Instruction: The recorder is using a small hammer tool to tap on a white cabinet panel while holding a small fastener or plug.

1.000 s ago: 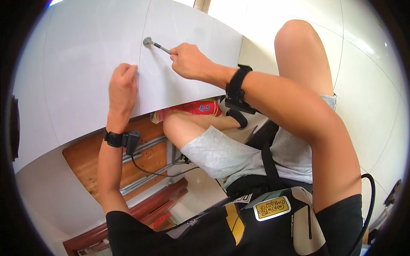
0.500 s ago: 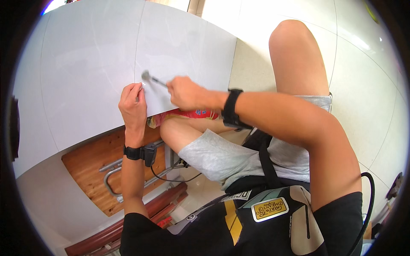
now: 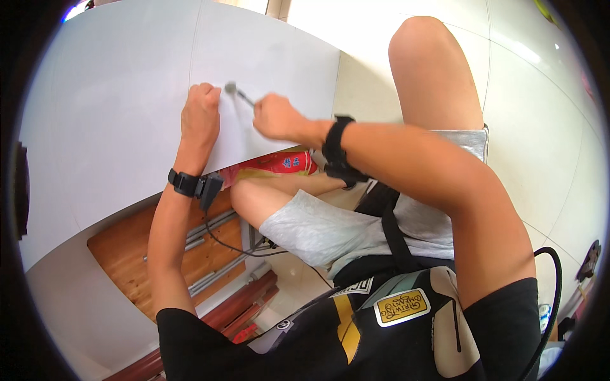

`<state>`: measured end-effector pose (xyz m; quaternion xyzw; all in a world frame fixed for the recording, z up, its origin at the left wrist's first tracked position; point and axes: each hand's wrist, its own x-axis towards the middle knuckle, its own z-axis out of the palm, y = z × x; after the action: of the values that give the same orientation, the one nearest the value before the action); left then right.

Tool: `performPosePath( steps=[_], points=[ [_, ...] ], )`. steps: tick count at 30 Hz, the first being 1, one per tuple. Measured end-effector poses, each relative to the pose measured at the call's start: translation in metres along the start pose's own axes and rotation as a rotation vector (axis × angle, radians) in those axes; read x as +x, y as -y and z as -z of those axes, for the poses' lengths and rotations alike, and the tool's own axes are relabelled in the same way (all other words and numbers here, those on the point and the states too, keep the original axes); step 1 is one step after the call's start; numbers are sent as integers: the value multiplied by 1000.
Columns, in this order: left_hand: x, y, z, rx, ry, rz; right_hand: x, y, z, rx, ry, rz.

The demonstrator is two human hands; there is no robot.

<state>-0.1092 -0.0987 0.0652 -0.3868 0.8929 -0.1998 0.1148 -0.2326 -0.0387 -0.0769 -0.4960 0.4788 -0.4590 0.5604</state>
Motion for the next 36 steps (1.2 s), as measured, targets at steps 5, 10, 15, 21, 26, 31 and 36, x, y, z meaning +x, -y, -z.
performPosePath(
  steps=[5, 10, 15, 21, 26, 31, 36],
  points=[
    [-66, -12, -14, -77, 144, -5, 12, 5, 13, 54, 36, -117],
    [-117, -27, -57, -292, 74, 105, -9, 2, -19, 39, 55, 268],
    [-128, -78, -77, -553, -121, 268, 19, 15, 13, 24, 39, 98],
    [-128, -91, -110, -592, -167, 394, 1, -4, -9, 23, 24, 252],
    [-109, -70, -83, -497, -321, 370, 13, 6, 8, 98, 35, 84],
    [-38, -25, -30, -220, -507, 203, 29, 0, 25, 60, 79, -40],
    [0, -6, -30, -99, -307, 36, 3, -12, 4, 116, 189, -138]
  ],
)
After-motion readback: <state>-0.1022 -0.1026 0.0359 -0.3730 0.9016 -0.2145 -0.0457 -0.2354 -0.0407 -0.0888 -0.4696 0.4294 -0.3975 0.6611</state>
